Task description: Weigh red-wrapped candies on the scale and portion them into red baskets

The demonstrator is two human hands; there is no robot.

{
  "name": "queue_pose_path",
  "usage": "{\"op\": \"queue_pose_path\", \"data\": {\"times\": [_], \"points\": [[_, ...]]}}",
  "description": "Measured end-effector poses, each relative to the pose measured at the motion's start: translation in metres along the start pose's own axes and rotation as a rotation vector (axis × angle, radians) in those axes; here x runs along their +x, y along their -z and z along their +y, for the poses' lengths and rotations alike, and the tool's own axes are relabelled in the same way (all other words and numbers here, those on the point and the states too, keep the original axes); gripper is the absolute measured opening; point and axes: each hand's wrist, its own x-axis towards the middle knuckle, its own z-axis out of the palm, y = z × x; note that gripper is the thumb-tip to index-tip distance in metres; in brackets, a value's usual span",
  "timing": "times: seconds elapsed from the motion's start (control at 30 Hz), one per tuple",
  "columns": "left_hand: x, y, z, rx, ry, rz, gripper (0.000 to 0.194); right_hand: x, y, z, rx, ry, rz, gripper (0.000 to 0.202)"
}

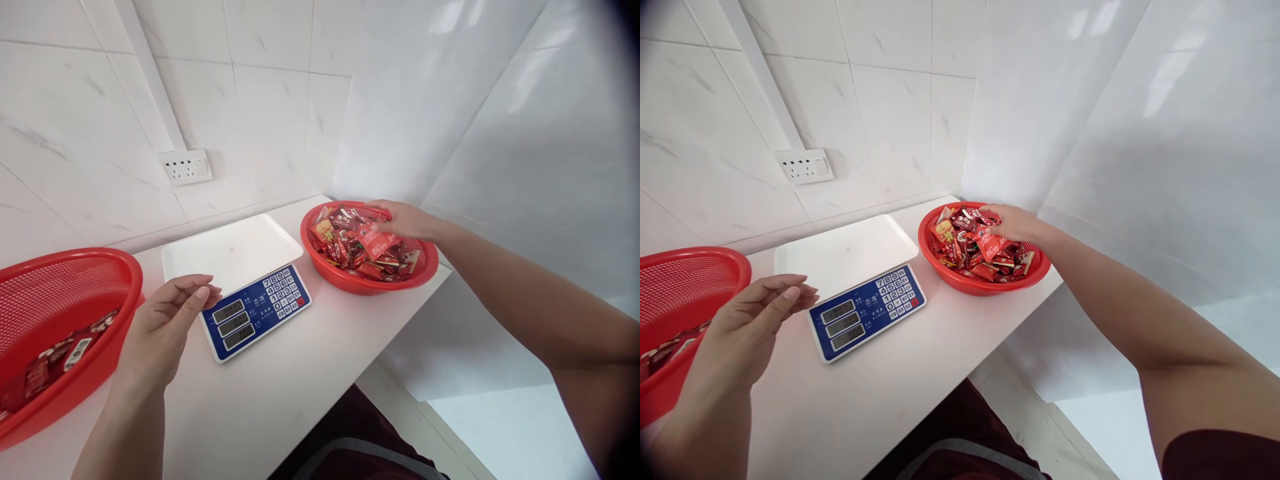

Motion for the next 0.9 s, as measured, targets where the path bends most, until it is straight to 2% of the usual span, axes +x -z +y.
{"op": "queue_pose_path", "data": {"times": [0.07, 0.13, 0.23, 0.33, 0.43, 0.53, 0.63, 0.7, 0.77, 0.9], "points": [[0.0, 0.0, 0.001, 0.006, 0.007, 0.002, 0.031, 0.002, -0.001, 0.002, -0.191, -0.002, 0.022, 0.055], [0.0, 0.0, 0.003, 0.004, 0.006, 0.011, 0.031, 0.004, -0.001, 0.002, -0.273, 0.009, 0.068, 0.052], [-0.002, 0.0, 0.007, -0.007, -0.013, 0.0, 0.03, 0.009, 0.0, -0.013, -0.141, 0.018, 0.056, 0.047], [-0.004, 0.002, 0.011, 0.042, -0.045, -0.029, 0.029, 0.017, -0.007, -0.047, 0.138, 0.1, -0.086, 0.04], [-0.006, 0.004, 0.013, 0.169, -0.068, 0.001, 0.03, 0.026, -0.029, -0.094, 0.2, 0.206, -0.164, 0.035], [-0.01, 0.004, 0.016, 0.292, -0.084, 0.037, 0.029, 0.038, -0.055, -0.135, 0.342, 0.238, -0.188, 0.04], [-0.011, 0.004, 0.018, 0.371, -0.099, 0.061, 0.029, 0.049, -0.071, -0.155, 0.481, 0.285, -0.235, 0.05], [-0.011, 0.005, 0.018, 0.393, -0.106, 0.069, 0.029, 0.052, -0.072, -0.151, 0.334, 0.324, -0.223, 0.054], [-0.01, 0.005, 0.017, 0.404, -0.113, 0.068, 0.029, 0.051, -0.068, -0.134, 0.087, 0.36, -0.205, 0.053], [-0.007, 0.004, 0.015, 0.435, -0.129, 0.082, 0.029, 0.042, -0.05, -0.07, -0.245, 0.313, -0.231, 0.048]]}}
